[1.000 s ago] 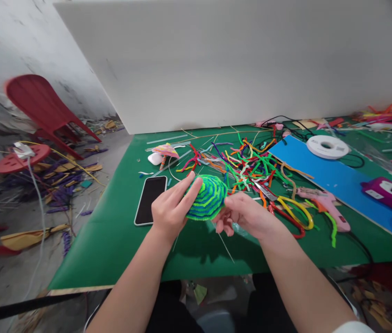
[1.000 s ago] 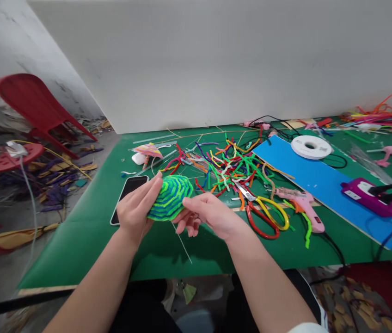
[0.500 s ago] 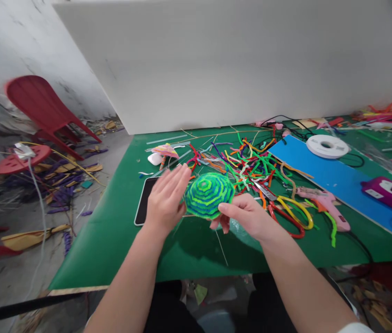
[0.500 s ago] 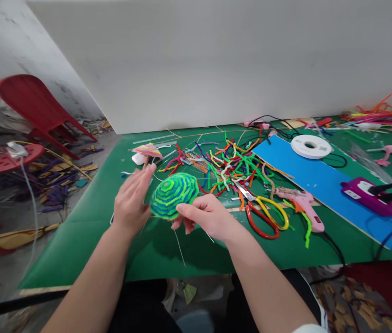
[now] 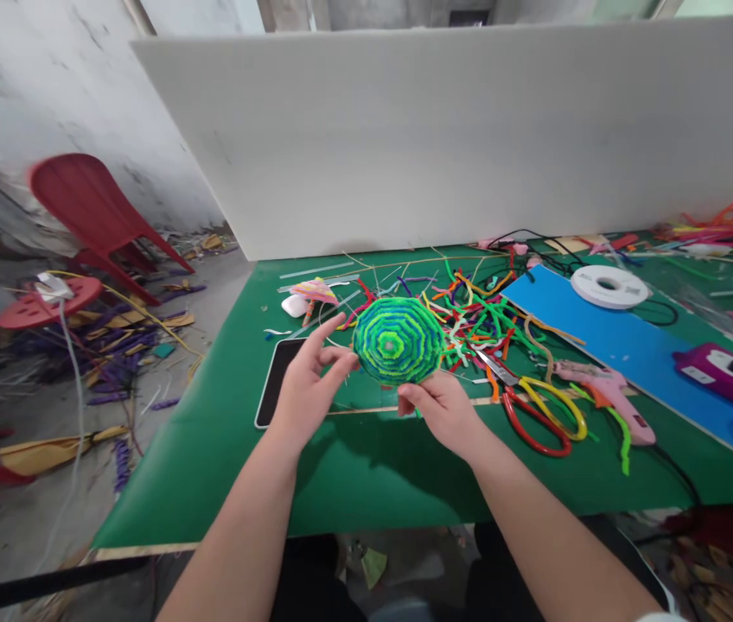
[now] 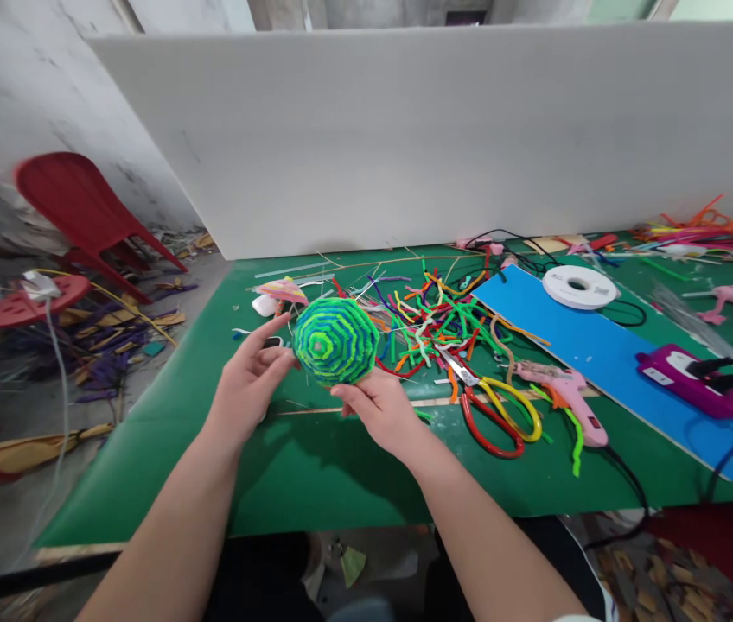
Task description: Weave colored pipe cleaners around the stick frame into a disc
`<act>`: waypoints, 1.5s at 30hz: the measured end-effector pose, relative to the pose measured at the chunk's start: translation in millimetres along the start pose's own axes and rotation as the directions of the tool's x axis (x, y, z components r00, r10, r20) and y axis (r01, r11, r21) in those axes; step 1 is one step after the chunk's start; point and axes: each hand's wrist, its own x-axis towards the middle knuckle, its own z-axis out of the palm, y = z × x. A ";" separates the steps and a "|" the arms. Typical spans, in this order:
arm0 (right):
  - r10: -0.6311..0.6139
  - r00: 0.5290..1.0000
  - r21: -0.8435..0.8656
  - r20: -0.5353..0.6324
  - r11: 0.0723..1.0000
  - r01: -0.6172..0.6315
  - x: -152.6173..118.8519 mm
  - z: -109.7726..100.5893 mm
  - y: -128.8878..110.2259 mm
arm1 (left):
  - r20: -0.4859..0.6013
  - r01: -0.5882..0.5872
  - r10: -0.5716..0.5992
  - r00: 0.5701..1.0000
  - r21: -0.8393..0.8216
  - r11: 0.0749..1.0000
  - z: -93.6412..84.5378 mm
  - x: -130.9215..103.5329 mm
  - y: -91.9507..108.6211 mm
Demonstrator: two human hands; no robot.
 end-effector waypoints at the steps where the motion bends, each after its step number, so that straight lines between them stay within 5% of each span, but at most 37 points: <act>1: 0.017 1.000 0.014 0.013 1.000 -0.018 0.9 1.1 1.6 | 0.006 0.044 -0.044 0.999 -0.057 0.997 -0.3 0.3 0.6; 8: 0.037 0.999 -0.071 -0.008 0.997 -0.037 3.9 11.6 12.6 | -0.058 0.079 -0.100 0.993 -0.289 0.954 5.4 0.2 1.4; 14: 0.240 0.922 -0.024 0.304 0.969 -0.245 -4.4 -10.0 -9.6 | -0.088 0.073 -0.109 0.990 -0.345 0.936 -1.2 5.3 -3.7; 17: 0.341 0.939 0.090 0.048 0.935 -0.344 -3.6 -27.3 -13.6 | -0.028 0.101 -0.120 0.992 -0.362 0.927 -5.2 5.6 -3.4; 20: 0.384 0.906 0.248 -0.179 0.909 -0.336 1.2 -34.1 -8.9 | 0.010 0.110 -0.113 0.994 -0.330 0.938 -3.2 4.8 -2.7; 27: 0.539 0.842 0.523 -0.004 0.719 -0.458 9.5 -21.5 3.7 | 0.001 0.096 -0.096 0.995 -0.053 0.994 7.4 2.2 -4.8; 31: 0.467 0.876 0.538 -0.123 0.773 -0.336 9.6 -19.4 5.1 | -0.212 0.021 0.023 0.977 0.199 0.980 7.5 0.8 -5.3; 33: 0.417 0.879 0.456 -0.232 0.845 -0.280 8.3 -18.4 4.4 | -0.230 0.059 -0.025 0.973 0.143 0.988 9.3 0.4 -3.5; 36: 0.251 0.905 0.198 -0.345 0.961 -0.191 5.0 -14.9 3.2 | -0.027 0.247 -0.258 0.966 -0.212 0.945 18.3 -1.3 1.0; 39: -0.042 0.940 -0.128 -0.339 0.992 -0.002 2.5 -7.2 4.7 | 0.179 0.368 -0.322 0.930 -0.514 0.775 31.1 -4.0 1.8; 42: -0.245 0.939 -0.290 -0.241 0.941 0.172 1.4 5.3 7.9 | 0.260 0.404 -0.312 0.914 -0.659 0.635 38.5 -4.9 -5.2; 45: -0.307 0.939 -0.327 -0.157 0.913 0.244 -2.2 17.6 5.6 | 0.272 0.459 -0.397 0.877 -0.721 0.519 36.7 -1.9 -15.1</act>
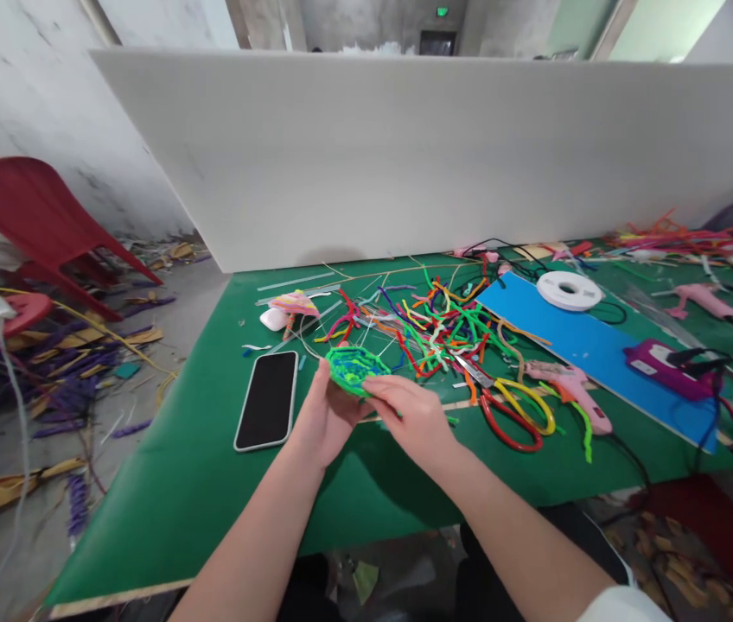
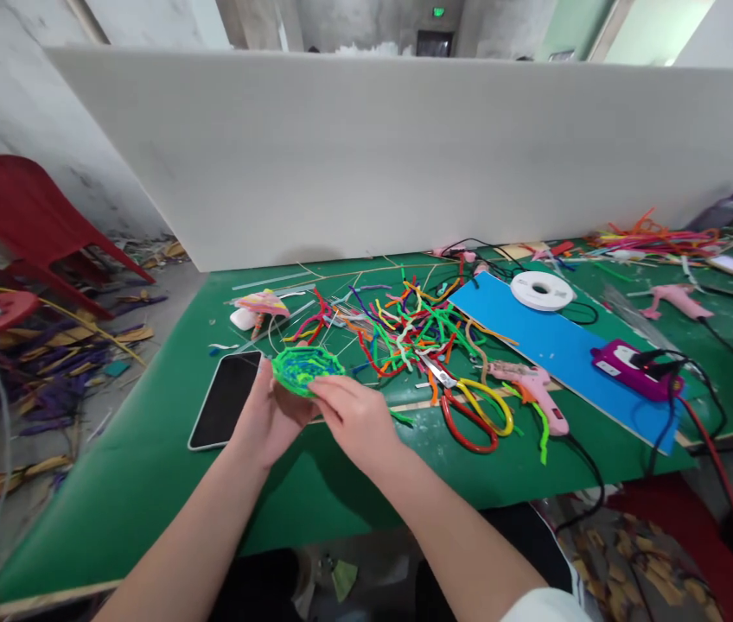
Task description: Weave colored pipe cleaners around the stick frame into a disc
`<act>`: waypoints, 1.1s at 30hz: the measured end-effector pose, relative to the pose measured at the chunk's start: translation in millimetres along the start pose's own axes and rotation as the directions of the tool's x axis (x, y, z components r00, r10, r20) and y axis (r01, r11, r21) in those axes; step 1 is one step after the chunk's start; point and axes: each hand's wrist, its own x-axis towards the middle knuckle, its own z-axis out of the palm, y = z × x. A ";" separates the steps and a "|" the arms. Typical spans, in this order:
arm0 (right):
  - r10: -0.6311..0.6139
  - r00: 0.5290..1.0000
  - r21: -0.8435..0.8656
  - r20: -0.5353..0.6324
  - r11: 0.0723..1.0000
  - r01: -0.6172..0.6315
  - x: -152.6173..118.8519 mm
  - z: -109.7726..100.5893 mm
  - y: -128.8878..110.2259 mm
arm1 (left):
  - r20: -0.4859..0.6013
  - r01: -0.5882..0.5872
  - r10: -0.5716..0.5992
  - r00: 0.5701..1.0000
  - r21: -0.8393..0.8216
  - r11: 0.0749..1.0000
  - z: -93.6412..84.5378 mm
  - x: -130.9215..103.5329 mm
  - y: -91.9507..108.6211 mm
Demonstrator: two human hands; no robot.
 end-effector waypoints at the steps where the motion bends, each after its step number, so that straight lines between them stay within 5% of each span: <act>1: -0.022 1.000 -0.001 0.022 1.000 0.022 -1.9 0.8 -4.6 | -0.036 0.029 -0.030 0.999 -0.028 0.999 -2.9 1.8 1.1; 6: -0.165 0.980 0.045 0.107 0.986 0.161 -12.3 -19.6 -30.7 | -0.144 -0.019 0.000 0.990 -0.135 0.991 -12.4 4.9 19.6; 8: -0.110 0.993 0.005 0.051 0.994 0.109 -16.6 -33.4 -28.0 | -0.221 -0.113 0.077 0.972 -0.155 0.981 -16.3 3.7 31.9; 10: 0.042 0.998 -0.115 -0.052 0.992 -0.048 -22.5 -44.6 -12.3 | -0.300 -0.190 0.132 0.945 -0.171 0.967 -21.9 2.0 44.9; 12: 0.181 0.983 -0.285 -0.035 0.941 -0.183 -31.1 -51.1 12.3 | -0.364 -0.244 0.169 0.916 -0.173 0.954 -28.5 0.6 56.0; 15: 0.230 0.964 -0.487 0.134 0.862 -0.138 -45.9 -51.5 46.3 | -0.408 -0.297 0.200 0.891 -0.192 0.935 -36.6 -0.2 64.9; 18: 0.234 0.962 -0.623 0.138 0.776 -0.099 -52.0 -44.5 59.8 | -0.426 -0.329 0.209 0.880 -0.231 0.915 -40.0 -0.2 65.9; 25: 0.306 0.919 -0.750 0.249 0.661 -0.018 -12.6 -26.2 69.2 | -0.481 -0.354 0.196 0.855 -0.264 0.897 -40.0 -4.2 71.4; 33: 0.396 0.915 -0.817 0.077 0.550 -0.170 27.5 -21.1 96.5 | -0.540 -0.353 0.164 0.826 -0.268 0.897 -41.1 -5.5 78.6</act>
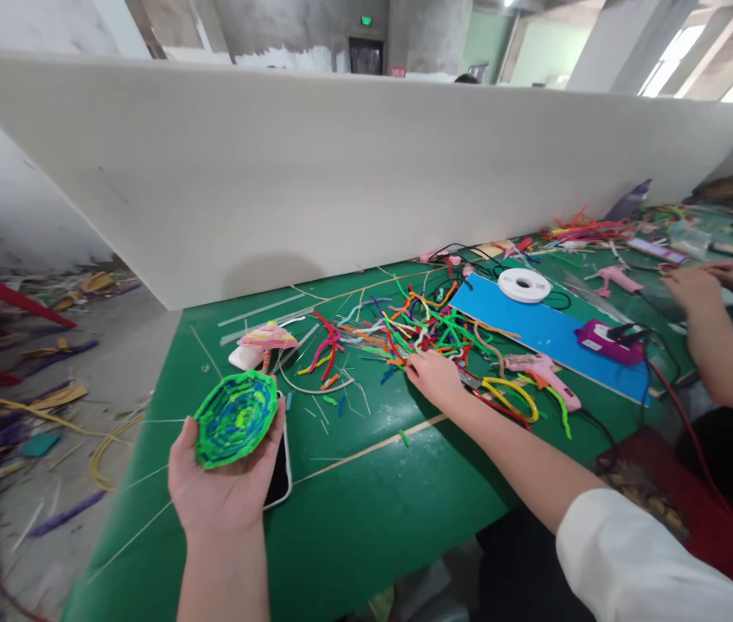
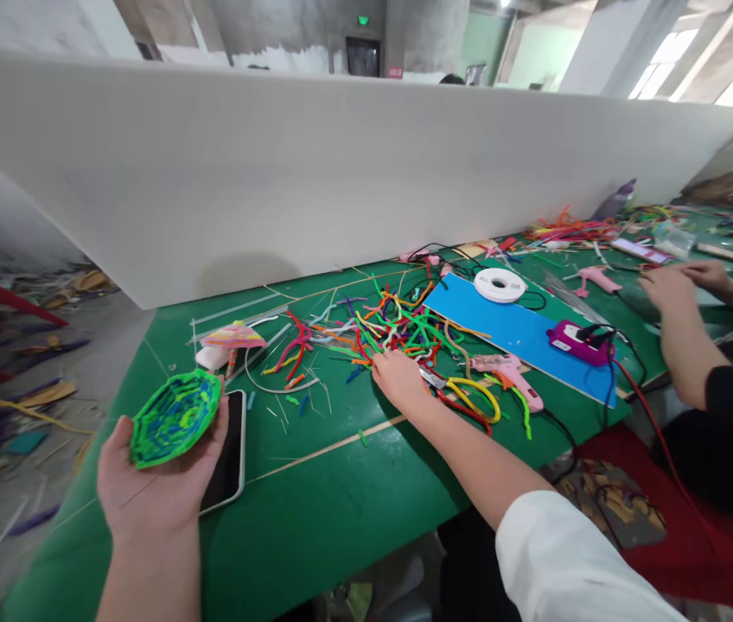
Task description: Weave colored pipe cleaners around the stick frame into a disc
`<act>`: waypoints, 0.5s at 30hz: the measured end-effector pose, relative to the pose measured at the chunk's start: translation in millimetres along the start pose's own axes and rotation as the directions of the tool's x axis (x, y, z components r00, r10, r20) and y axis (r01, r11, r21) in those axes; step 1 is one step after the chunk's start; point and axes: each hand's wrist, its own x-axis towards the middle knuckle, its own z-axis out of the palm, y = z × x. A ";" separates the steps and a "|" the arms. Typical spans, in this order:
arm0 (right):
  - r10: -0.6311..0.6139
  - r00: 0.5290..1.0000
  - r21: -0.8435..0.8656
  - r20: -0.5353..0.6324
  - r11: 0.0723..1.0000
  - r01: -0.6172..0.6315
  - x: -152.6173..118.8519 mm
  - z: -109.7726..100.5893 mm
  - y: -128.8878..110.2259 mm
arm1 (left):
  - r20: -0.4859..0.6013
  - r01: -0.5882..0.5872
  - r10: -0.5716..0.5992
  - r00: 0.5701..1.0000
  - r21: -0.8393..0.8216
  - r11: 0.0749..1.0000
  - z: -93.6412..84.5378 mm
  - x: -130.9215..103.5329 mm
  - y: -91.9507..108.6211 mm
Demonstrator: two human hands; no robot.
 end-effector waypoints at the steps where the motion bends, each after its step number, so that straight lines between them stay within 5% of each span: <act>1: 0.009 1.000 0.001 -0.002 1.000 -0.009 0.0 -1.9 -0.7 | 0.004 -0.001 0.001 1.000 -0.002 1.000 -0.4 0.2 -0.1; 6: 0.043 0.999 0.019 -0.008 0.999 -0.043 -23.5 -23.9 12.9 | 0.035 0.033 -0.033 0.999 0.016 0.999 -1.4 -0.5 -1.1; 15: 0.193 0.964 -0.058 0.185 0.981 -0.186 -107.5 -48.3 118.4 | 0.061 0.055 -0.060 0.996 0.092 0.994 -1.4 -1.8 -14.5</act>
